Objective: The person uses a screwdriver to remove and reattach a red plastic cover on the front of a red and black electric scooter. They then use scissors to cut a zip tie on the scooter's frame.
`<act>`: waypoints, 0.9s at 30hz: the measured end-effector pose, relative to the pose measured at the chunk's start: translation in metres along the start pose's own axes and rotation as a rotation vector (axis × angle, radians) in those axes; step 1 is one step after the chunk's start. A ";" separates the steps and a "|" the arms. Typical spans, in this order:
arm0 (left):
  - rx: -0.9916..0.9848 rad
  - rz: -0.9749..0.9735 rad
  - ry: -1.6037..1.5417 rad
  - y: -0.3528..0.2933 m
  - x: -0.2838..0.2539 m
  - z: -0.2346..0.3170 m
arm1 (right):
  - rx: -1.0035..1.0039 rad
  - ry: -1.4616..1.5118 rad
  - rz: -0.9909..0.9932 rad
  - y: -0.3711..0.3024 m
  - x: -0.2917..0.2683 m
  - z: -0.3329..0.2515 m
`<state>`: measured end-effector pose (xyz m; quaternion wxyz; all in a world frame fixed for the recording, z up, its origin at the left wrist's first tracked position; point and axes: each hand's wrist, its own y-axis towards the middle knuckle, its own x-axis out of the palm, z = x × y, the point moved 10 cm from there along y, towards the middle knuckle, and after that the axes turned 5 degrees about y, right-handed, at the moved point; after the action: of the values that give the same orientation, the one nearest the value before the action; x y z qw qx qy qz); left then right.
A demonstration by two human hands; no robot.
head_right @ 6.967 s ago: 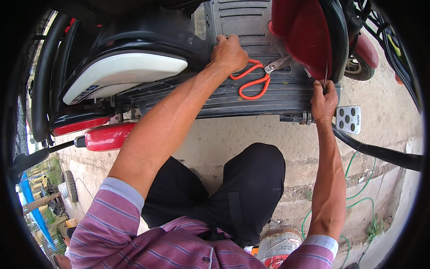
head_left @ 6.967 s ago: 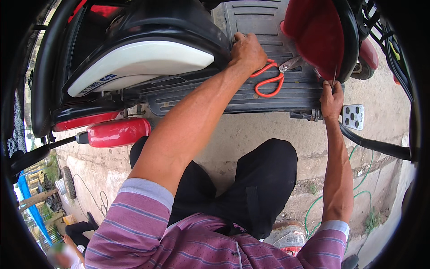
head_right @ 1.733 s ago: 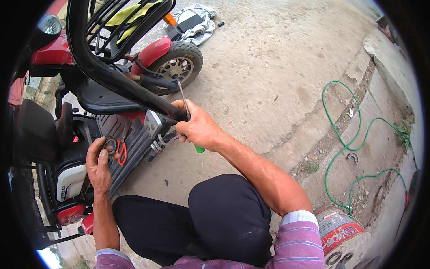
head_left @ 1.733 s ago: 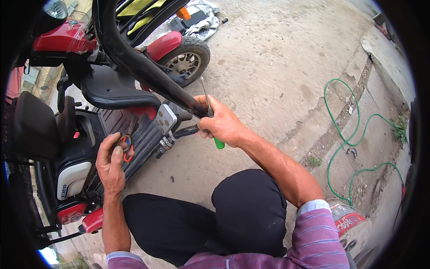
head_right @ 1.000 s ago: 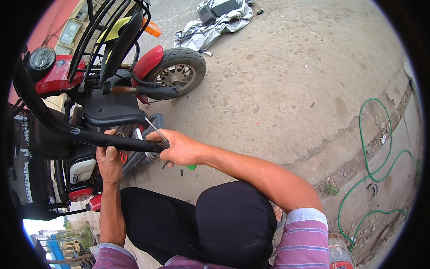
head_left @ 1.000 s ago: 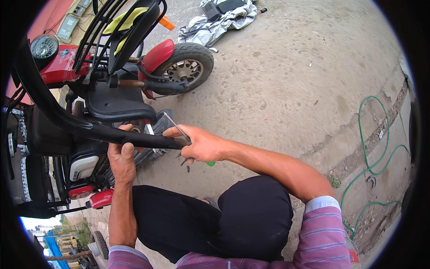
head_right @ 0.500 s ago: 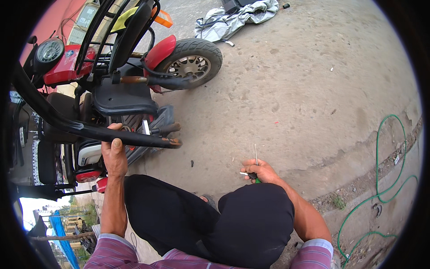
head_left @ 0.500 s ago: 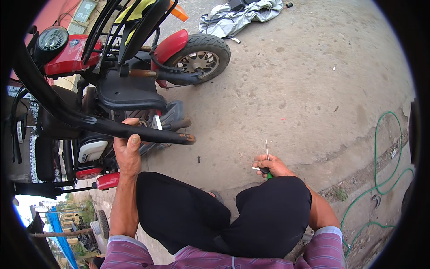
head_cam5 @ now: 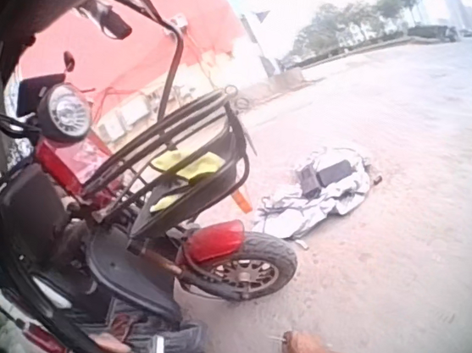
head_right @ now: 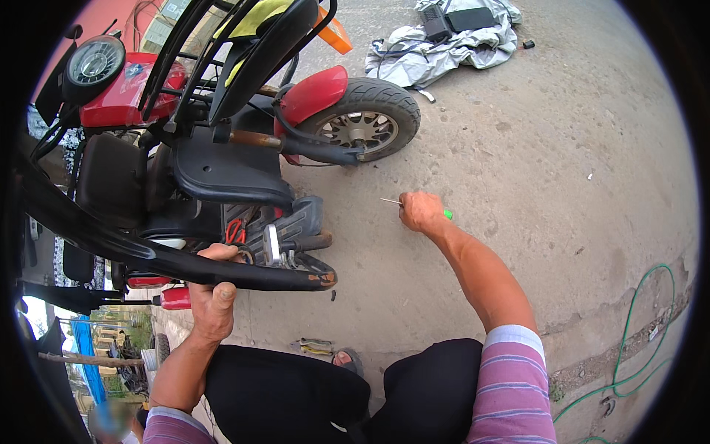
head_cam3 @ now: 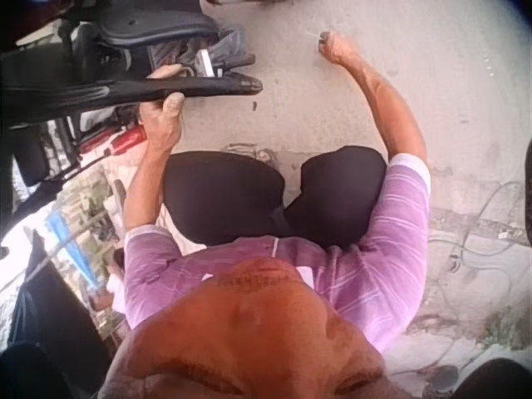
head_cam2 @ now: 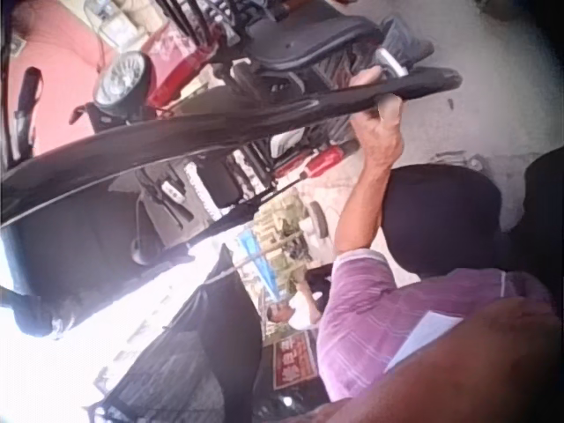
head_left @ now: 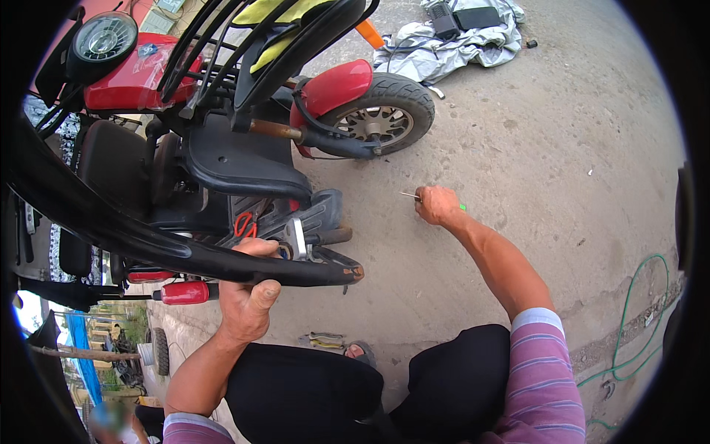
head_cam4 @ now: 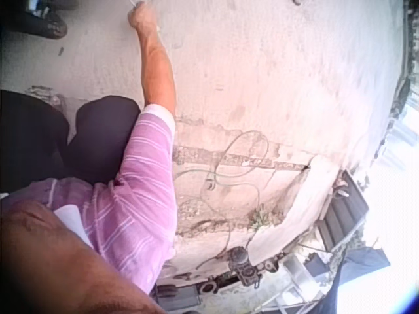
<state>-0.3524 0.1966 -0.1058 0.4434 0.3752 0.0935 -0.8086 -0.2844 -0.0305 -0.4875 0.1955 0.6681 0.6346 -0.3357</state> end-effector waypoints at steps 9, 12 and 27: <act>0.000 -0.045 0.020 -0.006 0.003 0.000 | -0.046 -0.168 0.166 0.147 0.042 -0.030; -0.010 -0.030 0.033 -0.009 0.004 -0.003 | -0.003 -0.225 0.174 0.173 0.052 -0.025; 0.053 -0.205 0.099 0.001 0.020 0.001 | -0.124 -0.188 0.177 0.153 0.059 -0.034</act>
<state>-0.3586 0.1828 -0.1191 0.3431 0.4150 0.1317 -0.8323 -0.1295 0.0172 -0.5301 0.3237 0.6736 0.5719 -0.3382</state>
